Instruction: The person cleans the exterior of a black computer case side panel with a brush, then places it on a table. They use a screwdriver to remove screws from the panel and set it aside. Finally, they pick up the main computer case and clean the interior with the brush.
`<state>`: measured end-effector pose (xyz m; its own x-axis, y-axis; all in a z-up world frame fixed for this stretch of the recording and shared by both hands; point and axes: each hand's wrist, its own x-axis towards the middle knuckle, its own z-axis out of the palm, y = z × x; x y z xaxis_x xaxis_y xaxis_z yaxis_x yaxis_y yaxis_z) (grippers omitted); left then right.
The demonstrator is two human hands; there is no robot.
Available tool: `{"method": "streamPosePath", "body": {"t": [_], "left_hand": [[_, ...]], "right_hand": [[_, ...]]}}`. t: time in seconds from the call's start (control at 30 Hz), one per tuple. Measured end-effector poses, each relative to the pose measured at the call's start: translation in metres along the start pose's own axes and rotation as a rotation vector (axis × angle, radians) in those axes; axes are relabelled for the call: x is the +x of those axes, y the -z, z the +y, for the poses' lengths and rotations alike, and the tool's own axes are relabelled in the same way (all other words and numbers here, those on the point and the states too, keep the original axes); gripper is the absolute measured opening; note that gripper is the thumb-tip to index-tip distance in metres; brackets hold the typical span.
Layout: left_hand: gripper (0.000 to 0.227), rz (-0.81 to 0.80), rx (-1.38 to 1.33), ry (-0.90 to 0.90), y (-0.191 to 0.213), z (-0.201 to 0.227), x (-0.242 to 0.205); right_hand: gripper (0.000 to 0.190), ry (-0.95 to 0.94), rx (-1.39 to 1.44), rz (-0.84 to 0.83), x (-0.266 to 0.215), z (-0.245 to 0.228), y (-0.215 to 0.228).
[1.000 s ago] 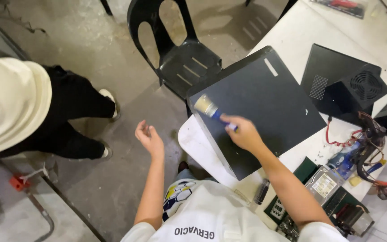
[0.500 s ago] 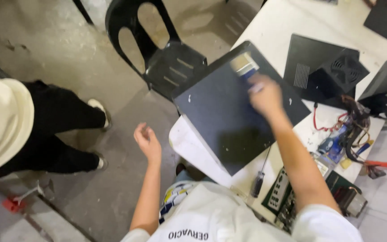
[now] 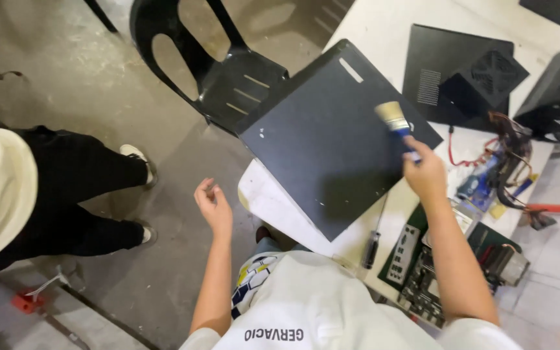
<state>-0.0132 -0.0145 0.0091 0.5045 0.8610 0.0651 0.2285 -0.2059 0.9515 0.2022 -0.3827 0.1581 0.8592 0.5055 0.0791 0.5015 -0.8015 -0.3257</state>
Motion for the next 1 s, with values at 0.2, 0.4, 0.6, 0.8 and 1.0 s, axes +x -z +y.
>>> {"method": "streamPosePath", "body": {"t": [0.2,0.4,0.6,0.8,1.0], "left_hand": [[0.021,-0.081,0.007,-0.014,-0.022,0.001,0.001],[0.018,-0.179,-0.043,-0.096,-0.042,0.027,-0.010],[0.018,-0.242,-0.027,-0.088,-0.059,0.042,-0.021],[0.020,-0.256,-0.034,-0.080,-0.075,0.046,-0.023],[0.024,-0.244,0.016,-0.106,-0.078,0.064,-0.032]], "right_hand": [[0.040,-0.347,0.581,-0.624,-0.048,-0.023,0.015],[0.029,-0.688,0.607,-0.113,-0.108,0.010,0.006],[0.043,-0.664,0.376,-0.080,-0.140,0.041,0.015],[0.029,-0.632,0.451,-0.325,-0.153,-0.024,0.066],[0.036,-0.776,0.603,-0.571,-0.164,-0.009,0.053]]}}
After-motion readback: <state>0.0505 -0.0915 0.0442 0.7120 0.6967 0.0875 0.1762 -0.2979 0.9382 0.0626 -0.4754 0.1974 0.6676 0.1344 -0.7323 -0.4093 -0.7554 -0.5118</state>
